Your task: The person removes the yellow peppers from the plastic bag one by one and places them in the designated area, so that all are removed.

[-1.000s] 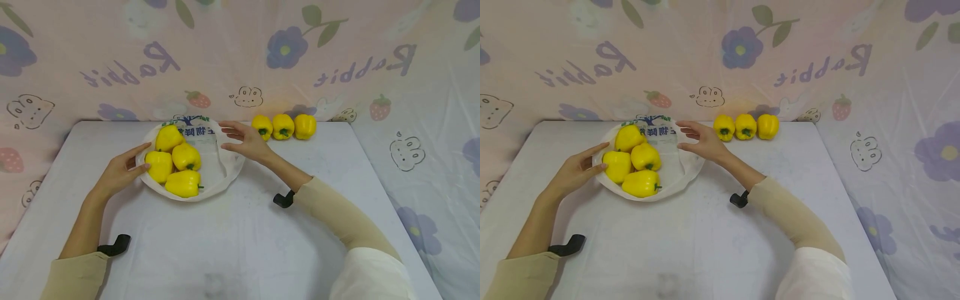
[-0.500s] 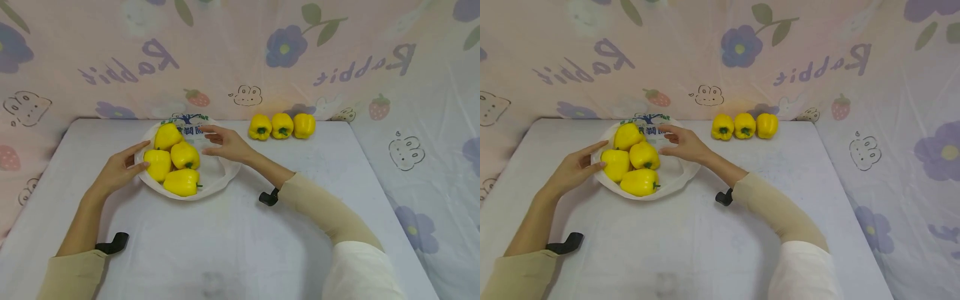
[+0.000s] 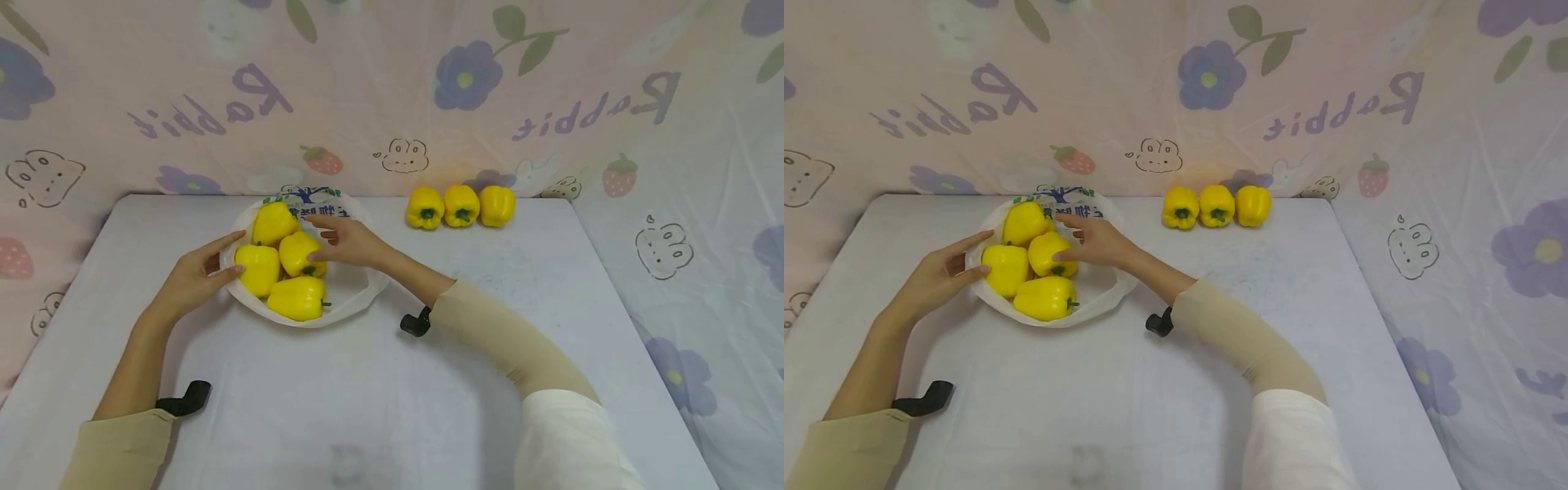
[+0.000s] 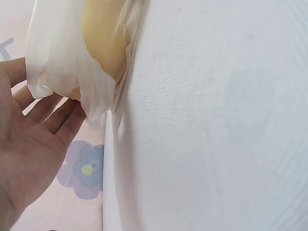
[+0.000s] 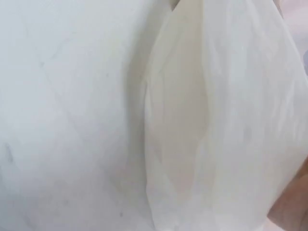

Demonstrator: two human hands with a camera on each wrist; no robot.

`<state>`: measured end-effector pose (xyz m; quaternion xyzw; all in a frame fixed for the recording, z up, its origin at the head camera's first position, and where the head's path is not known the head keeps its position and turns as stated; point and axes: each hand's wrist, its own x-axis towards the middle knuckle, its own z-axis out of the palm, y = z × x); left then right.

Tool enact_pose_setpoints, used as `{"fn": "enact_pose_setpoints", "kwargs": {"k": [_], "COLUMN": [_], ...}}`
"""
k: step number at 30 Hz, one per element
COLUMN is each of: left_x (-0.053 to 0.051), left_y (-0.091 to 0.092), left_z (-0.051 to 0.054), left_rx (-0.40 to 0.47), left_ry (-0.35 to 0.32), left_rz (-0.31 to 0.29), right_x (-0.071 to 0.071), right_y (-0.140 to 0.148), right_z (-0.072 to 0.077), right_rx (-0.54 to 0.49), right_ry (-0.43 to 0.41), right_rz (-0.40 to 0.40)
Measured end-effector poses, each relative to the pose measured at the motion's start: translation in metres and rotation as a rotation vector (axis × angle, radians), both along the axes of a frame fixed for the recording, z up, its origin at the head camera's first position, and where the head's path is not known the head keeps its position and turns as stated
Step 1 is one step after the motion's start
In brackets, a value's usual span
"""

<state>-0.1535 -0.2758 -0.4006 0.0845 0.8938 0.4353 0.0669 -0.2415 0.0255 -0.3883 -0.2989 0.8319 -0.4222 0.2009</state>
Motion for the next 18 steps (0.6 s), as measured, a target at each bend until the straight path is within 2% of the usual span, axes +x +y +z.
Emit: {"fn": "enact_pose_setpoints", "kwargs": {"k": [12, 18], "left_x": [-0.001, -0.001], "left_y": [0.001, 0.000], "left_z": [-0.001, -0.002], "left_rx": [0.002, -0.011], "left_ry": [-0.002, 0.001], "left_rz": [0.002, 0.007], "right_x": [0.009, 0.010], "right_y": [-0.019, -0.025], "right_z": [-0.005, -0.012], "right_rx": [0.196, 0.244], "right_ry": [0.007, -0.026], "right_rz": [-0.039, -0.081]}}
